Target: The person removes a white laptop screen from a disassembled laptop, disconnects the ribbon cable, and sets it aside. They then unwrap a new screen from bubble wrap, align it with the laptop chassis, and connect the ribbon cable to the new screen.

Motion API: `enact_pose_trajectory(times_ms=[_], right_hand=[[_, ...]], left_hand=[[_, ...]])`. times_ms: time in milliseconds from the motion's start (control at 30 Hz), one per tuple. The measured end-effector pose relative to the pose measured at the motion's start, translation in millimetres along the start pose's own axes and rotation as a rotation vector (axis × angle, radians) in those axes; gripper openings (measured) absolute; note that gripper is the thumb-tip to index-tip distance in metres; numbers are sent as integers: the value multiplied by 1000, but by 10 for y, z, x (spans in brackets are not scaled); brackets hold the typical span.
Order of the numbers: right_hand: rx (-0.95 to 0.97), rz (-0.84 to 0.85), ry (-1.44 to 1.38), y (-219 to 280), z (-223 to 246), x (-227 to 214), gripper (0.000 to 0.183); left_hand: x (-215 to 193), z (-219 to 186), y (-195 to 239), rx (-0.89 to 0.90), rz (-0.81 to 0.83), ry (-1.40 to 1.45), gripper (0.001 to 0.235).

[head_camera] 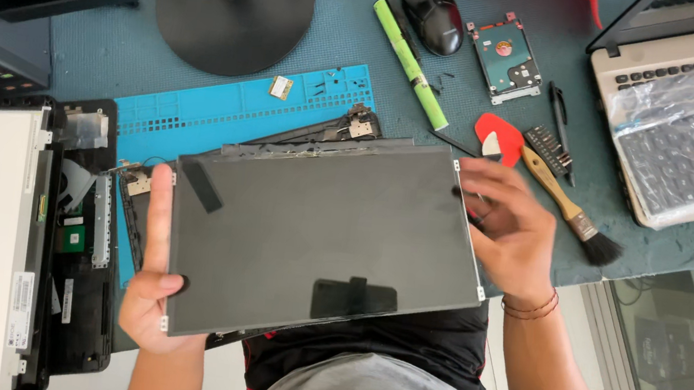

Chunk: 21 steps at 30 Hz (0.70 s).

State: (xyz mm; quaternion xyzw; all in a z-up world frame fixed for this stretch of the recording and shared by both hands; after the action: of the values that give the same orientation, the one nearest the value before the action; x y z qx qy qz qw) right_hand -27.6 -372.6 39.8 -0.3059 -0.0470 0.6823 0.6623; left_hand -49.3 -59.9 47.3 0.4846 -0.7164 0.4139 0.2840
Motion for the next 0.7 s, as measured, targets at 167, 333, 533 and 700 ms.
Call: enact_pose_trajectory(times_ms=[167, 333, 533, 700], right_hand=[[705, -59, -1127, 351, -557, 106, 58], [756, -193, -873, 473, -521, -147, 50], [670, -409, -597, 690, -541, -896, 46], [795, -398, -163, 550, -596, -1743, 19]], left_hand=[[8, 127, -69, -33, -98, -88, 91], [91, 415, -244, -296, -163, -386, 93], [212, 802, -376, -600, -51, -853, 87], [565, 1389, -554, -844, 231, -1242, 102]])
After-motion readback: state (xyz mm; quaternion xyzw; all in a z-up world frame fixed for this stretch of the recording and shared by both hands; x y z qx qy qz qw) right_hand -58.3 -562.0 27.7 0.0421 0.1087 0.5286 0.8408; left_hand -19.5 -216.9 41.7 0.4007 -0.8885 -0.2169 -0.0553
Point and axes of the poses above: each hand's wrist, its own y-axis away from the middle knuckle, its own x-axis out of the palm, z = x × y, the point moved 7 cm from there along -y, towards the middle knuckle, and after that the axes turned 5 degrees about z, right-handed, at the moved point
